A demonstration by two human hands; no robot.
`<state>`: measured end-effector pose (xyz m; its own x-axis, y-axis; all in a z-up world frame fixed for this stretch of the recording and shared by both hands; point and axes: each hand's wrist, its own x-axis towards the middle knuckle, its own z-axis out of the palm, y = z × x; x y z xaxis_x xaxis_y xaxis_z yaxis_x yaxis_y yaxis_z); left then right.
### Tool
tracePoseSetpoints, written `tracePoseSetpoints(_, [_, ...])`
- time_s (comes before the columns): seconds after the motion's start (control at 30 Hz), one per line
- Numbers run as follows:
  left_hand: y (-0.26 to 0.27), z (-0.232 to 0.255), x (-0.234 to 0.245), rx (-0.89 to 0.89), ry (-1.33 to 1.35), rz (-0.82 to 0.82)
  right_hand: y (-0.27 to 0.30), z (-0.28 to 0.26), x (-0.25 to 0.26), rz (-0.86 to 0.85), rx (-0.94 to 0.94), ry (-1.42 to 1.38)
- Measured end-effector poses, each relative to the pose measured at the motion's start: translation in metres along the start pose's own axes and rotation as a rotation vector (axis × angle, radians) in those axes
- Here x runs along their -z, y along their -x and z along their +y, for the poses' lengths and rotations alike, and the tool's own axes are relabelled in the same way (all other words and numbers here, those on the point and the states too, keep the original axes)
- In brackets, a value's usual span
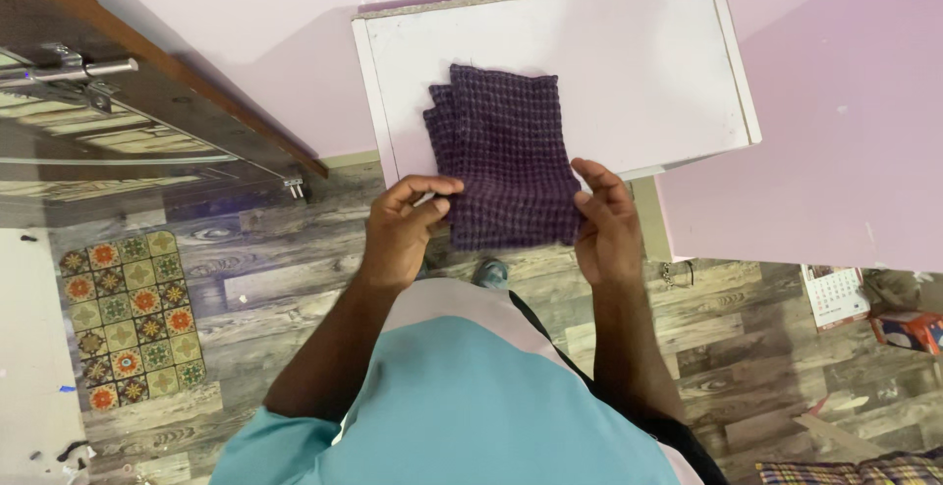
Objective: The person cleans a white shelving unit by wiping the top, sides, and interior shelves with a cloth, and also moves a stool while cleaning.
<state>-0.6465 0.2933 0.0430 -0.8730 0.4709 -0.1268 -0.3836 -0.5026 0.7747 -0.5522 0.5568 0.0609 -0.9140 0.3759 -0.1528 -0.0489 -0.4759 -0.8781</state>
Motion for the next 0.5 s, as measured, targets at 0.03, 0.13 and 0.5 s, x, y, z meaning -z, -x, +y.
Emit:
tracePoseSetpoints(0.03, [-0.009,0.005,-0.004,-0.065,0.076,-0.084,-0.009,-0.002,-0.003,0.007,0.000,0.001])
tracePoseSetpoints(0.13, [-0.047,0.023,-0.016,-0.118,0.247,-0.106,-0.047,-0.009,-0.016,0.125,0.040,-0.109])
tracePoseSetpoints(0.5, [-0.094,-0.016,0.014,-0.228,-0.580,-0.140,-0.095,0.044,-0.040,-0.101,0.513,1.286])
